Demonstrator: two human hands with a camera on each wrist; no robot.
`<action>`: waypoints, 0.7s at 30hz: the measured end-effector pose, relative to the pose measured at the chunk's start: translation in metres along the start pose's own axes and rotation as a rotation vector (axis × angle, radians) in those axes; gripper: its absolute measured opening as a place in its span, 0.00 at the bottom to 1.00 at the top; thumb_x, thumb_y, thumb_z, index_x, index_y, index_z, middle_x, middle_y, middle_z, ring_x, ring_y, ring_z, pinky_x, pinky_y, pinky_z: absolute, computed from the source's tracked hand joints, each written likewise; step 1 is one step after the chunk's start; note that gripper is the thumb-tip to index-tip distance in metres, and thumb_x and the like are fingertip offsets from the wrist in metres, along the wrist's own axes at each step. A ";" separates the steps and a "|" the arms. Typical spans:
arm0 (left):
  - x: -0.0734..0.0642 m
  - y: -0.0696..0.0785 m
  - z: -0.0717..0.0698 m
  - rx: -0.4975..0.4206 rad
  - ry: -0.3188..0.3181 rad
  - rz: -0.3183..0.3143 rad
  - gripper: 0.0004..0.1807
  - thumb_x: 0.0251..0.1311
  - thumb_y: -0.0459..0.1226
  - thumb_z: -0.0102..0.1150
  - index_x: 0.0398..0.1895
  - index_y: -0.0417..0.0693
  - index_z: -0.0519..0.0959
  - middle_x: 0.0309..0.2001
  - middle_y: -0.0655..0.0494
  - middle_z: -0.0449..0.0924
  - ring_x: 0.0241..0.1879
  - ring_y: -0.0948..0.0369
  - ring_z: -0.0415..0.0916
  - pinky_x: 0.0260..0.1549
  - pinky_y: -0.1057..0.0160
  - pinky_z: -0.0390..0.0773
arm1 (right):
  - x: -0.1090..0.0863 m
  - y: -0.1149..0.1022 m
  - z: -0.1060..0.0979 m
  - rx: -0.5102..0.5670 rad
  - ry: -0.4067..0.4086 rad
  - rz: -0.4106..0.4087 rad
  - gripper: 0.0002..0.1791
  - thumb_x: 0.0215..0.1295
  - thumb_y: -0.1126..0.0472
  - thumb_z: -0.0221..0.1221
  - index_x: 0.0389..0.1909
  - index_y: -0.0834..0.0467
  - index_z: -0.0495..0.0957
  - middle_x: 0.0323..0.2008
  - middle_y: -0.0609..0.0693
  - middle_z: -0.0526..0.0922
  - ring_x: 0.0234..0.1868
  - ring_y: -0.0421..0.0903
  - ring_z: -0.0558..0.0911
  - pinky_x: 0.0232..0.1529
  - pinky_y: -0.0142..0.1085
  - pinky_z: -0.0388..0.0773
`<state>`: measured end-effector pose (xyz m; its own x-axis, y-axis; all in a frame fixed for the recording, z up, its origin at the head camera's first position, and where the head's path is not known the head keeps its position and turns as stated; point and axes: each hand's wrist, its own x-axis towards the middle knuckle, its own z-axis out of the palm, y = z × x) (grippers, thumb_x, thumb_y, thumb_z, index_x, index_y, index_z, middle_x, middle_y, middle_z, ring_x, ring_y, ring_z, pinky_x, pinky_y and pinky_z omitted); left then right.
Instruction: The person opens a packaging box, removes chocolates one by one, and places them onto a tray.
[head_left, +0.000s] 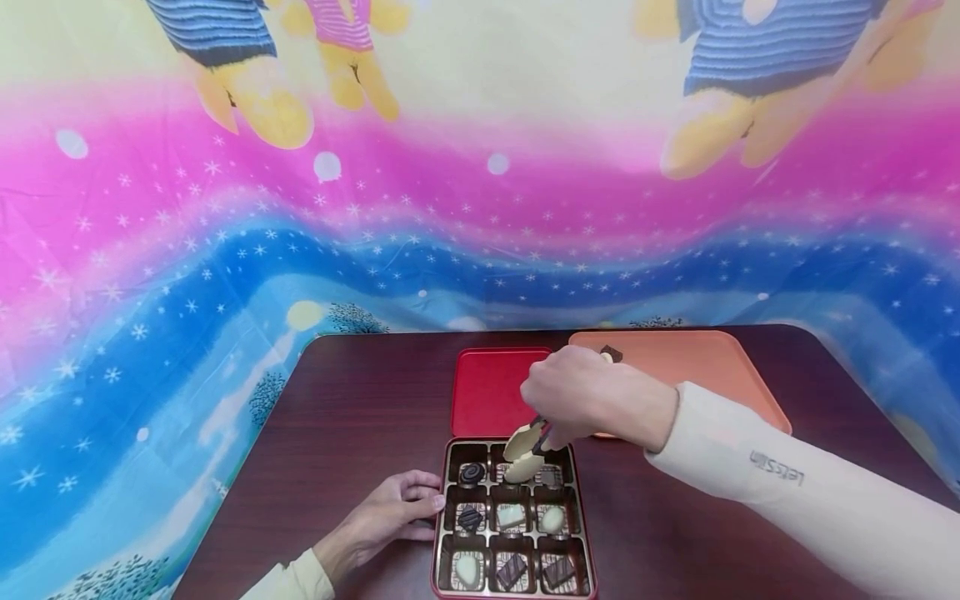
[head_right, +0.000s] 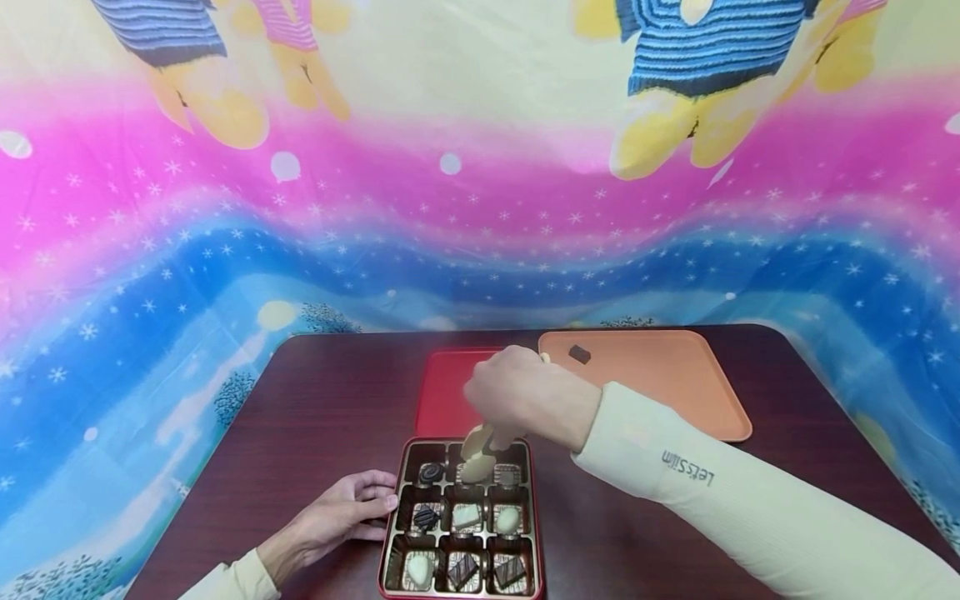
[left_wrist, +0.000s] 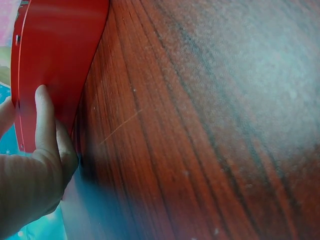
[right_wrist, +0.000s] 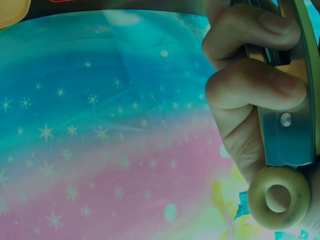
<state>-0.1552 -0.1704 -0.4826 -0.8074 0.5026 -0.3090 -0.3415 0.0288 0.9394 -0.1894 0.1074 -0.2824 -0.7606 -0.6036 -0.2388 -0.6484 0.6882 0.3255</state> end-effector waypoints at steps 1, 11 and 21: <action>0.000 0.000 0.000 -0.001 -0.001 0.000 0.27 0.65 0.34 0.62 0.60 0.25 0.64 0.45 0.44 0.79 0.43 0.55 0.81 0.41 0.54 0.86 | 0.001 0.000 0.000 -0.004 -0.005 0.000 0.29 0.46 0.45 0.73 0.12 0.48 0.60 0.14 0.42 0.59 0.19 0.40 0.58 0.14 0.35 0.57; -0.001 0.000 0.000 -0.009 0.006 -0.004 0.29 0.65 0.34 0.62 0.61 0.24 0.63 0.46 0.44 0.79 0.43 0.55 0.82 0.43 0.52 0.86 | 0.016 -0.009 -0.003 -0.033 -0.065 0.013 0.25 0.47 0.43 0.73 0.12 0.48 0.68 0.17 0.42 0.70 0.19 0.41 0.68 0.16 0.38 0.68; 0.000 0.000 0.000 -0.013 0.011 -0.007 0.29 0.64 0.34 0.63 0.60 0.25 0.64 0.45 0.46 0.79 0.42 0.56 0.82 0.41 0.55 0.86 | 0.031 -0.025 -0.005 -0.134 -0.148 0.047 0.24 0.48 0.39 0.72 0.14 0.48 0.71 0.20 0.43 0.74 0.19 0.42 0.71 0.21 0.39 0.78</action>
<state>-0.1551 -0.1702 -0.4826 -0.8100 0.4929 -0.3176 -0.3538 0.0211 0.9351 -0.1967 0.0693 -0.2930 -0.7926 -0.4998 -0.3493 -0.6098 0.6486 0.4555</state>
